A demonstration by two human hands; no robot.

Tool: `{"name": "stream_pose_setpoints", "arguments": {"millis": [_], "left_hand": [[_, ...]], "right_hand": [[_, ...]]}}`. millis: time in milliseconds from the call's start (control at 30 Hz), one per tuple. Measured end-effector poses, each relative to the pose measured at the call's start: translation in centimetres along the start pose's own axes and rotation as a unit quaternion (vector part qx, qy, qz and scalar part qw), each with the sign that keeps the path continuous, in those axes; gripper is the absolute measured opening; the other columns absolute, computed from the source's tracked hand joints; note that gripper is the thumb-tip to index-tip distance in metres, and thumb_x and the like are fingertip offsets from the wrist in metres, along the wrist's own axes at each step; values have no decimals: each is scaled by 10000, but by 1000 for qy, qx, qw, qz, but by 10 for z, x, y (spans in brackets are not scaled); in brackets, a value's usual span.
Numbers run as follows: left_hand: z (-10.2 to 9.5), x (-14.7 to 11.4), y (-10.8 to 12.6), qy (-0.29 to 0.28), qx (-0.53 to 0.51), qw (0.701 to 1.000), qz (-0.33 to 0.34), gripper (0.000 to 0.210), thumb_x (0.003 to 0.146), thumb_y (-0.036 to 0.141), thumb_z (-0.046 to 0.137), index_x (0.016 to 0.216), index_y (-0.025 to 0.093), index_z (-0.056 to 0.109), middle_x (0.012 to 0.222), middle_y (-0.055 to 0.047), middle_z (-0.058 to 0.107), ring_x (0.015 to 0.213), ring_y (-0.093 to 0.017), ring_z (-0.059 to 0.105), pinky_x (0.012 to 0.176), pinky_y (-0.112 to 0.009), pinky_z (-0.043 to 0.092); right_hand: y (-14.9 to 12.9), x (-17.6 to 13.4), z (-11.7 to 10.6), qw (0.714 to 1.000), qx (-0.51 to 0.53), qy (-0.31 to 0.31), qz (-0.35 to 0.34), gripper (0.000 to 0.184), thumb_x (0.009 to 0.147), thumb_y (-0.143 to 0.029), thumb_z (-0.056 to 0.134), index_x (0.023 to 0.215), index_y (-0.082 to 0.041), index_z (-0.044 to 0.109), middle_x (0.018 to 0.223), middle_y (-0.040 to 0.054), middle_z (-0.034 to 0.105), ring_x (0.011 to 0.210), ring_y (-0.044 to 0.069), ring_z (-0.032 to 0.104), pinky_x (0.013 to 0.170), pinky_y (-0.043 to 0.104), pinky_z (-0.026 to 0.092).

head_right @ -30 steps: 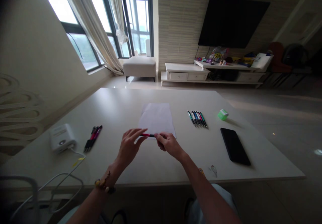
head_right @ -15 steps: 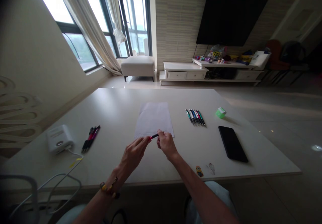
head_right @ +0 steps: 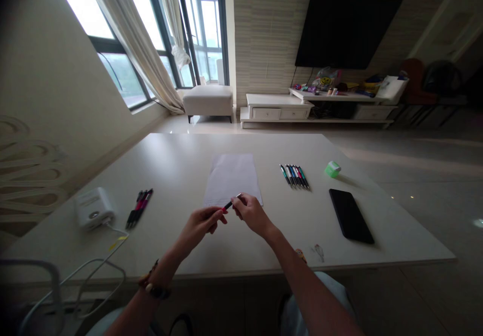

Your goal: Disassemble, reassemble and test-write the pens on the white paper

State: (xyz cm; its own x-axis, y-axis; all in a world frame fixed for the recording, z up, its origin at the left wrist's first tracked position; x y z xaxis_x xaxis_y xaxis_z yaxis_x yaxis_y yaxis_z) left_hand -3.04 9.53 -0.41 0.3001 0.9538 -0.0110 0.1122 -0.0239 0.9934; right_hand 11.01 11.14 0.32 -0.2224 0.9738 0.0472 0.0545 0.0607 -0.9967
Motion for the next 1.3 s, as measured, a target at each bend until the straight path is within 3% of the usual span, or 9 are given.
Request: {"name": "stream_pose_setpoints", "arguments": {"millis": [167, 300, 400, 700, 933, 1033, 1300], "left_hand": [[-2, 3, 3, 59, 112, 990, 56, 295, 803, 428, 559, 849, 167, 688, 684, -22, 664, 510, -93, 472, 509, -209, 394], [-4, 4, 6, 80, 110, 988, 70, 285, 808, 417, 556, 871, 171, 684, 707, -23, 672, 523, -102, 497, 520, -213, 416], [-5, 4, 7, 83, 91, 990, 75, 287, 808, 410, 563, 894, 162, 680, 720, -31, 676, 522, -100, 499, 523, -215, 424], [7, 5, -2, 60, -26, 996, 53, 309, 791, 425, 599, 888, 139, 660, 692, -42, 669, 479, -84, 489, 470, -213, 391], [17, 5, -8, 42, -95, 994, 25, 351, 784, 449, 606, 896, 119, 642, 683, -56, 665, 462, -79, 489, 436, -209, 340], [21, 5, -9, 35, -117, 992, 11, 357, 777, 459, 612, 870, 115, 639, 681, -57, 661, 453, -69, 472, 436, -207, 325], [32, 3, -15, 15, -166, 986, -17, 391, 777, 496, 600, 875, 119, 622, 707, -56, 648, 470, -70, 469, 455, -218, 323]], "right_hand": [[3, 2, -10, 999, -33, 37, -1, 351, 739, -482, 627, 633, -158, 544, 503, -19, 527, 427, 83, 444, 413, 213, 341], [7, 5, -2, 998, 49, 43, 14, 324, 675, -460, 689, 748, -156, 605, 644, 15, 610, 517, 113, 521, 403, 210, 356], [6, 6, 0, 994, 86, 66, 6, 313, 618, -414, 743, 755, -151, 642, 715, 39, 646, 589, 135, 558, 445, 227, 387], [2, 3, 5, 977, 197, 80, -21, 306, 637, -325, 756, 877, -170, 647, 789, 45, 685, 766, 181, 629, 738, 333, 489], [-1, 2, 7, 978, 196, 63, -27, 318, 665, -320, 741, 917, -177, 611, 830, 46, 682, 723, 162, 620, 703, 325, 497], [-1, 2, 3, 976, 197, 84, -29, 325, 637, -306, 762, 887, -180, 597, 823, 40, 676, 703, 158, 610, 663, 307, 494], [-3, 2, -1, 976, 205, 68, -21, 376, 663, -297, 747, 981, -192, 578, 836, 41, 679, 760, 168, 612, 683, 300, 482]]}}
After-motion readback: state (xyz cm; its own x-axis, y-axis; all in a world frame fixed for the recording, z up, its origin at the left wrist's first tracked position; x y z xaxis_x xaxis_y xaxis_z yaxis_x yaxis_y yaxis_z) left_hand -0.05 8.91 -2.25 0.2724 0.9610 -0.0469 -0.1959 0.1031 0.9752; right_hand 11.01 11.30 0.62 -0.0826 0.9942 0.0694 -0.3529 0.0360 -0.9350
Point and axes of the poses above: each hand's wrist, its own x-axis towards the middle knuckle, its own z-axis out of the palm, y = z × x, the point moved 7 cm from there along x, towards the middle knuckle
